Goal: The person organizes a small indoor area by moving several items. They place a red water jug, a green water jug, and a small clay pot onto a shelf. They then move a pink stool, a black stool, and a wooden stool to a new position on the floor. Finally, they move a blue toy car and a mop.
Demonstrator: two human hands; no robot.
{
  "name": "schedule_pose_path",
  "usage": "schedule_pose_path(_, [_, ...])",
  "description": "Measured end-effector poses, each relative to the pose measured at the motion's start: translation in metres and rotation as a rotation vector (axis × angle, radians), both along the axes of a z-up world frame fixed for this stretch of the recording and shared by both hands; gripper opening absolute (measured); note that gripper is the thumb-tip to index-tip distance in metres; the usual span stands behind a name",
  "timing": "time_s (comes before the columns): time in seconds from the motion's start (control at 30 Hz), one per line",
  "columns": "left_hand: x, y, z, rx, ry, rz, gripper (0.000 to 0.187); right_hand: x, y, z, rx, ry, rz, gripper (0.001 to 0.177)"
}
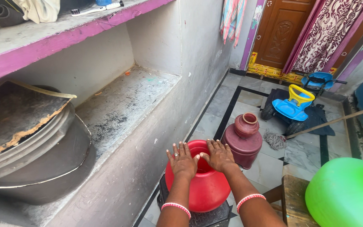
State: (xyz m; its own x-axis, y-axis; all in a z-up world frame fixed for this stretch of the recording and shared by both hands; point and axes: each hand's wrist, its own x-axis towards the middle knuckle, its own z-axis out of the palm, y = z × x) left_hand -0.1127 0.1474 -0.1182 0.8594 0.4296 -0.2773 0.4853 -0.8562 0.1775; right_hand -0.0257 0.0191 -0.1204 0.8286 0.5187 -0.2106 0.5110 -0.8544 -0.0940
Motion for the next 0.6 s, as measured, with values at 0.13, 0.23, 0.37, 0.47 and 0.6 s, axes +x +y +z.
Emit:
schedule_pose_path(0.13, [0.000,0.001,-0.006,-0.050,-0.005,0.043,0.084,-0.001,0.001,0.001,-0.001,0.009,-0.017,0.082])
schedule_pose_path(0.23, [0.001,0.000,-0.014,-0.165,-0.067,0.142,0.092,-0.001,0.000,0.000,0.013,0.009,-0.051,0.083])
schedule_pose_path(0.37, [0.002,-0.001,-0.027,-0.237,-0.196,0.280,0.098,0.000,-0.003,-0.006,0.013,0.014,-0.119,0.083])
schedule_pose_path(0.47, [0.002,-0.002,-0.033,-0.275,-0.265,0.356,0.092,0.005,-0.006,-0.010,0.021,0.050,-0.174,0.082])
schedule_pose_path(0.6, [-0.001,-0.006,-0.034,-0.275,-0.328,0.432,0.082,0.004,-0.013,-0.014,0.072,-0.022,-0.162,0.066])
